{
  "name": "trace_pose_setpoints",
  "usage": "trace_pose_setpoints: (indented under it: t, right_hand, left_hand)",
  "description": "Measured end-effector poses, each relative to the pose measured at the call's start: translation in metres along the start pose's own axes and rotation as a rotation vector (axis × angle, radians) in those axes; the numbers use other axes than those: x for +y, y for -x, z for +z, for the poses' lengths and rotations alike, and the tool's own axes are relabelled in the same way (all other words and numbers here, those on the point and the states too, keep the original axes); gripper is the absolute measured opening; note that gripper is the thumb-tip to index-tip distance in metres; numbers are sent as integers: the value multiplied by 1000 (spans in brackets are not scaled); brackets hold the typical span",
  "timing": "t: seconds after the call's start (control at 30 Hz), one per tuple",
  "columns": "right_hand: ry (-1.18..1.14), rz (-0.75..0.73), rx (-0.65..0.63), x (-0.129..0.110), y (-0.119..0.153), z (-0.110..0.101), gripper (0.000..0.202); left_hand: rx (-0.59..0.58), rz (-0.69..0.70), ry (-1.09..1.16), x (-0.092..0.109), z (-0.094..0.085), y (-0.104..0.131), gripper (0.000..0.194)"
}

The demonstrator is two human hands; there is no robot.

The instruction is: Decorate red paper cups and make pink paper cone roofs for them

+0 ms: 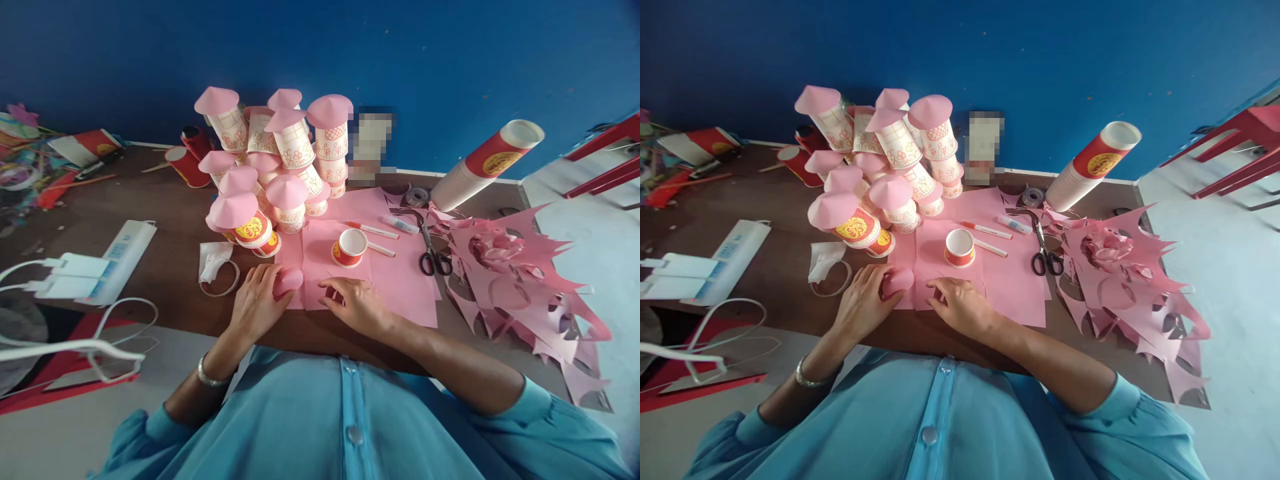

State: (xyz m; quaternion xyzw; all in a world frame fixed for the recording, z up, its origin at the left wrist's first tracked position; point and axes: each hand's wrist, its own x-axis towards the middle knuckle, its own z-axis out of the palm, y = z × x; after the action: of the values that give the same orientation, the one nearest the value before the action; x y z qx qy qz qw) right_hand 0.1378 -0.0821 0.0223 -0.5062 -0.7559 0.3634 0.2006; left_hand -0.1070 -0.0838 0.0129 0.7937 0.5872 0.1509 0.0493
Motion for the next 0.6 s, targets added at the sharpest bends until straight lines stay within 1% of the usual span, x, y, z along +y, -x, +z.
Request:
trace_pose_setpoints:
  t: [0.07,0.13,0.2,0.23,0.27,0.33,0.4,0.43,0.47,0.57,0.6]
  right_hand:
    - [-13,115,-46,-7,-13,4,33]
    - [-95,196,-105,-12,-27,8,35]
    - [-271,241,-180,-14,-40,12,26]
    - [-371,257,-198,-14,-44,14,22]
    - [-467,264,-204,-13,-47,15,23]
    - [-627,260,-190,-12,-47,14,33]
    - [-735,235,-175,-11,-41,7,40]
    - [-774,223,-171,-11,-36,1,42]
    - [-802,213,-158,-11,-30,-6,43]
    - [-850,181,-74,-11,-11,-30,43]
    - [-848,172,-35,-10,-5,-37,42]
  left_hand:
    - [45,31,31,-1,2,2,37]
    - [84,59,69,-1,4,5,37]
    - [114,73,105,-1,4,8,36]
    - [127,72,126,-1,4,9,36]
    - [138,66,157,-1,3,10,38]
    - [159,25,273,-1,-1,12,46]
    - [167,-75,485,-1,-6,12,60]
    - [154,-142,627,-1,-8,11,64]
    - [126,-212,780,0,-11,9,64]
    - [-39,-381,1215,10,-17,-5,39]
    - [-82,-413,1325,15,-18,-12,36]
